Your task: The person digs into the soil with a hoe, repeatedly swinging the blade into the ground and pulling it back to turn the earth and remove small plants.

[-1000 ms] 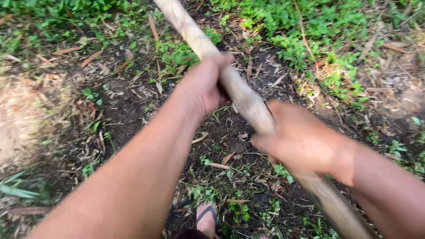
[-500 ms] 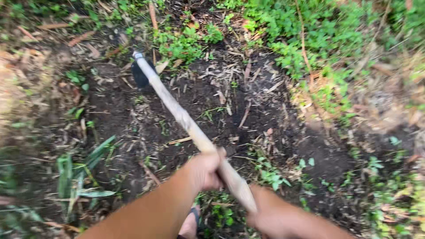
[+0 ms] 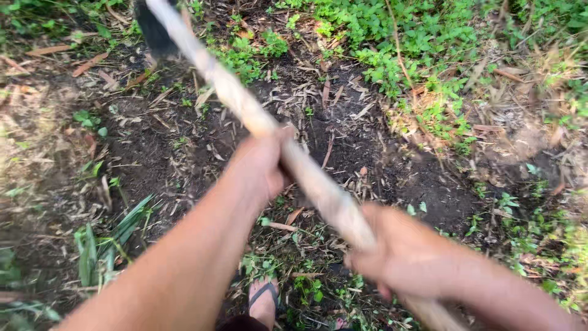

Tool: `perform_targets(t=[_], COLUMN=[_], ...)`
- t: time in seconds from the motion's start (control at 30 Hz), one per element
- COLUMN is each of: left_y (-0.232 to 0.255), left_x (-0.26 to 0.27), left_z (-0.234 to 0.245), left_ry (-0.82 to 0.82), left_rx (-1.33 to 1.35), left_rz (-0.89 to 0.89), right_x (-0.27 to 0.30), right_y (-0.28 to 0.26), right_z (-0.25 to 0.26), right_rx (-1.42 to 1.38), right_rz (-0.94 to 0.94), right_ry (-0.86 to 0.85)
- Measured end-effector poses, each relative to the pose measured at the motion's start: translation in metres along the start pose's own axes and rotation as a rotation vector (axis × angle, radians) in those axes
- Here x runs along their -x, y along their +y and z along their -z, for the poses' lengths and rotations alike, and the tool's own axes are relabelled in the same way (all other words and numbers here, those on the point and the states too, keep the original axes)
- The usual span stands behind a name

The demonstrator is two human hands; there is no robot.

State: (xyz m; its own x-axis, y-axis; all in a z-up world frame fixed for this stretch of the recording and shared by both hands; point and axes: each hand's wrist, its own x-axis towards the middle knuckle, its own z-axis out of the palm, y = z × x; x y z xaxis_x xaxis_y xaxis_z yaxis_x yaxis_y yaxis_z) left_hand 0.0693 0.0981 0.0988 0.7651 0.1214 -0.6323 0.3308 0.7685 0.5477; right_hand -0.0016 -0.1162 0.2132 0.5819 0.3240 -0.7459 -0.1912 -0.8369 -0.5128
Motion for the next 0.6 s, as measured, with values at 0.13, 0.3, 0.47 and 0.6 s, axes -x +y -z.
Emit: perform_targets(t=[0.13,0.3,0.47,0.6], left_y=[0.102,0.164,0.113,-0.038], left_x=[-0.022,-0.056,-0.098,-0.074], left_z=[-0.028,-0.025,0.026,0.090], left_ry=[-0.114,-0.139,0.200,0.234], left_rx=[0.030,-0.086,-0.395,-0.194], left_rz=[-0.262,-0.480,-0.171,0.220], right_x=[-0.012,-0.079,-0.132,-0.122], right_y=[-0.080,-0.131,-0.082,-0.012], right_z=[0.011,0.011,-0.019,-0.061], right_rx=[0.058,0.236,0.023,0.272], right_rz=[0.137,0.342,0.244,0.171], right_ry=[0.228,0.298,0.106,-0.056])
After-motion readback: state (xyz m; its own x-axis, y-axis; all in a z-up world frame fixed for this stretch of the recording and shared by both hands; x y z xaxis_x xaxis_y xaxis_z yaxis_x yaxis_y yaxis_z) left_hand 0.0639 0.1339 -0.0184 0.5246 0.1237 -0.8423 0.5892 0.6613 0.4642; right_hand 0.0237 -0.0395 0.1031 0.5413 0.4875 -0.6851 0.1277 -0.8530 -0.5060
